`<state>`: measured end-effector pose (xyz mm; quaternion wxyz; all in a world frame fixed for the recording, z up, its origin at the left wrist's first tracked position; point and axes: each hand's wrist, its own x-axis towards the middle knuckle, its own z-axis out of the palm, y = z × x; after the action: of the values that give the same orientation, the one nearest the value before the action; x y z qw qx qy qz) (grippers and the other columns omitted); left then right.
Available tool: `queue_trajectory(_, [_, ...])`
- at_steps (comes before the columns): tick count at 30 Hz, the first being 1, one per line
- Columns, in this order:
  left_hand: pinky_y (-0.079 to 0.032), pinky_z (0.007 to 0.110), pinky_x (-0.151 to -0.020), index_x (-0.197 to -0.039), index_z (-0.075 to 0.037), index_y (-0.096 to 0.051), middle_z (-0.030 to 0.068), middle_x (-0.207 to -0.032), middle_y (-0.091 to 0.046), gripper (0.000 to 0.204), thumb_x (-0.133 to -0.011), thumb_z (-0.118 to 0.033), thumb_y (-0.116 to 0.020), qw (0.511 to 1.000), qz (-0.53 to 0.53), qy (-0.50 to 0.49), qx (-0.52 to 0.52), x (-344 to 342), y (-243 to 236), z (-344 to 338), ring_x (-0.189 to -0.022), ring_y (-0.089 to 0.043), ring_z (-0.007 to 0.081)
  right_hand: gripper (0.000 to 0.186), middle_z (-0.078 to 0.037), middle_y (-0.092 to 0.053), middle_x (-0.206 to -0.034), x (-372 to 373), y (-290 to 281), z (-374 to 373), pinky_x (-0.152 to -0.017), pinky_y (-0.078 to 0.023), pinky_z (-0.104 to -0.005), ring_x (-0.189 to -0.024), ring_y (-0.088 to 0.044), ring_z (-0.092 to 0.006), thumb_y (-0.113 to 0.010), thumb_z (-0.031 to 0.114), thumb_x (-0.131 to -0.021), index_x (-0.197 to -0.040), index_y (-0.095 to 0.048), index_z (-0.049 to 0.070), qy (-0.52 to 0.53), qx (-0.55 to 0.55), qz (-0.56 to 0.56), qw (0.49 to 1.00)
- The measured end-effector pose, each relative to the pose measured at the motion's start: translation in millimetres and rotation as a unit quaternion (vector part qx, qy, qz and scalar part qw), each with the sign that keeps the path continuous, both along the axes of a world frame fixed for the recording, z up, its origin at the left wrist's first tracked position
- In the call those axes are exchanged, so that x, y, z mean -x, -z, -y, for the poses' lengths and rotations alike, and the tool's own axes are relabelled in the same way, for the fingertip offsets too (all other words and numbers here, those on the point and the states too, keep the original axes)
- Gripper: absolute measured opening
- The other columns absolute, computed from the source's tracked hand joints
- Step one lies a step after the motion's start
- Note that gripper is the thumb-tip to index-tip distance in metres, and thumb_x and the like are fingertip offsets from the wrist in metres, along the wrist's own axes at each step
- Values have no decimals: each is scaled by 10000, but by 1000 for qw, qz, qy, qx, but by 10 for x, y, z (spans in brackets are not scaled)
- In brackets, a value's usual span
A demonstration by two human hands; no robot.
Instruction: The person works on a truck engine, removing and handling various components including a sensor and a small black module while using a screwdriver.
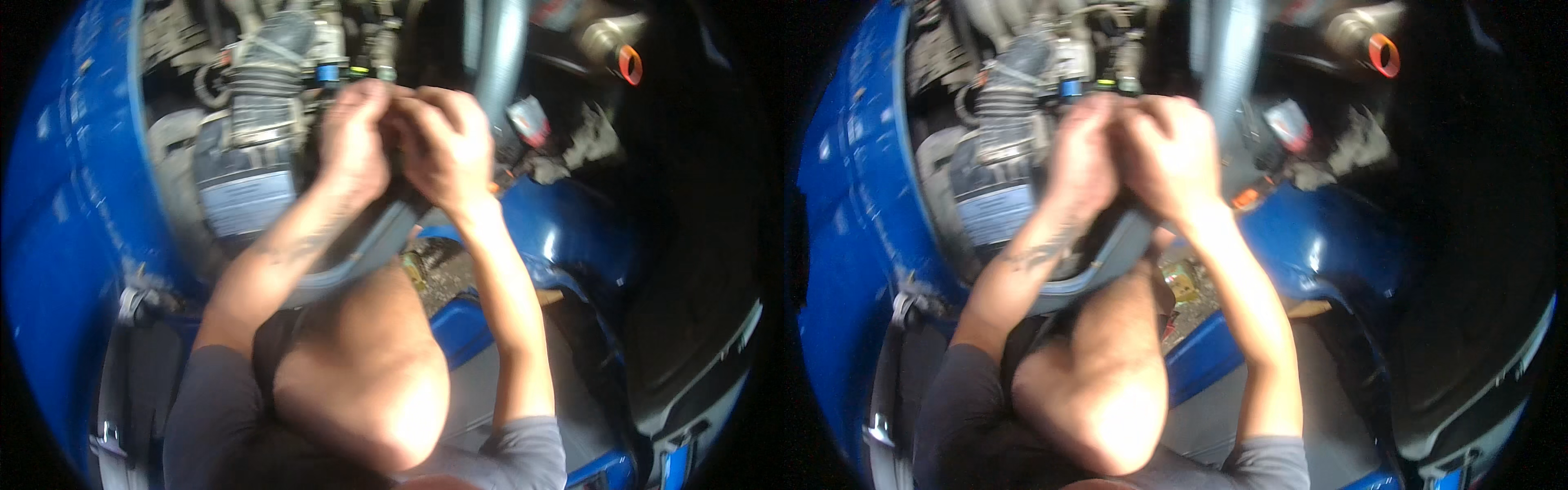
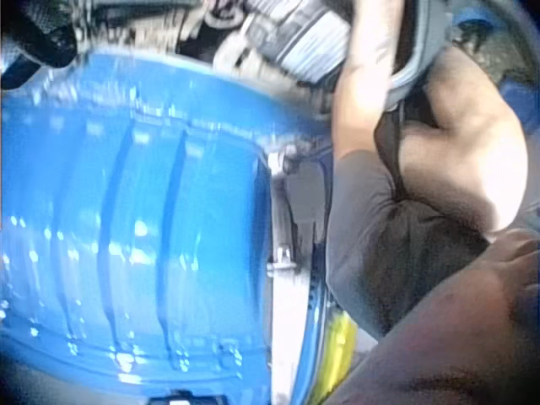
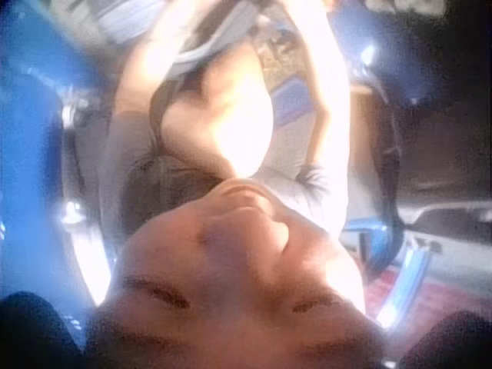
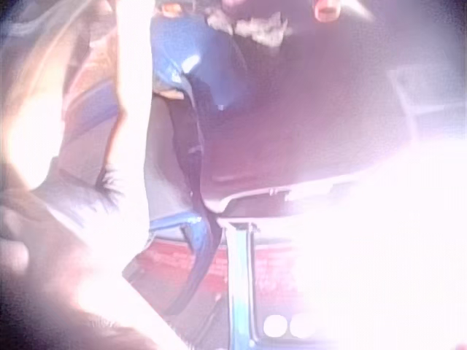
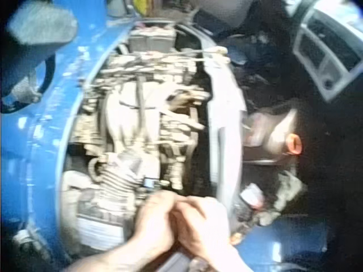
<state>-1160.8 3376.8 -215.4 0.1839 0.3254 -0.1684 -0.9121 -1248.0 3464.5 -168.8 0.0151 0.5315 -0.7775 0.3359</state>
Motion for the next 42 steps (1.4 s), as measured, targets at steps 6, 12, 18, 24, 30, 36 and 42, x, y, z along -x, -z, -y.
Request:
queue_trajectory(6, [-427, 345, -884, -1086, -37, -531, 78, -982, -586, 200, -937, -170, -537, 995, 67, 25, 62, 281, -123, -139, -932, -556, 198, 324, -110, -589, -944, 392, -172, -567, -739, -437, -390, -842, -553, -297, -644, -28, -633, -945, -600, 46, 139, 58, -32, 988])
queue_trajectory(12, [-462, 290, -786, -1156, -22, -502, 49, -951, -561, 283, -922, -162, -579, 988, 48, -13, 147, 199, 20, 112, -858, -551, 142, 703, -253, -311, -1401, 421, -141, -90, -956, -325, -530, -1279, -328, -415, -681, 212, -732, -1351, -387, 57, 287, -35, 37, 956])
queue_trajectory(18, [-456, 243, -689, -1098, -38, -562, 11, -873, -591, 219, -906, -133, -606, 985, 70, 42, 155, 18, 159, 30, -756, -563, 115, 619, -207, -300, -1433, 199, -221, -203, -948, -318, -491, -1310, -295, -371, -630, 142, -738, -1312, -425, 38, 319, -91, 74, 941])
queue_trajectory(24, [-488, 259, -734, -1188, 41, -514, 76, -942, -606, 336, -899, -103, -606, 978, 71, -7, 194, 46, 138, -120, -844, -585, 141, 634, -191, -309, -1431, 251, -263, -147, -941, -324, -481, -1312, -299, -350, -624, 122, -677, -1282, -446, 47, 319, -103, 40, 941])
queue_trajectory(30, [-504, 278, -757, -1146, 8, -524, 75, -952, -611, 307, -865, -55, -631, 984, 67, -62, 154, -196, 196, -125, -833, -607, 159, 699, -149, -269, -1464, 250, -248, -226, -956, -304, -455, -1346, -246, -306, -667, 226, -684, -1323, -420, 87, 334, -193, 67, 920])
queue_trajectory(36, [-492, 371, -792, -924, 28, -643, 148, -882, -674, 217, -924, -163, -541, 819, 343, -120, 444, -293, 624, -340, -845, -630, 260, 707, -192, -200, -1482, 158, -121, -9, -1025, -238, -533, -1364, -182, -368, -651, 223, -709, -1339, -388, 41, 312, -267, 94, 907])
queue_trajectory(42, [-481, 370, -771, -992, -22, -643, 160, -913, -669, 235, -912, -231, -572, 767, 414, -126, 474, 43, -106, -338, -858, -634, 305, 636, -208, -295, -1420, 380, -306, -21, -1008, -268, -565, -1322, -260, -376, -650, 166, -706, -1266, -393, 11, 329, -158, -21, 931])
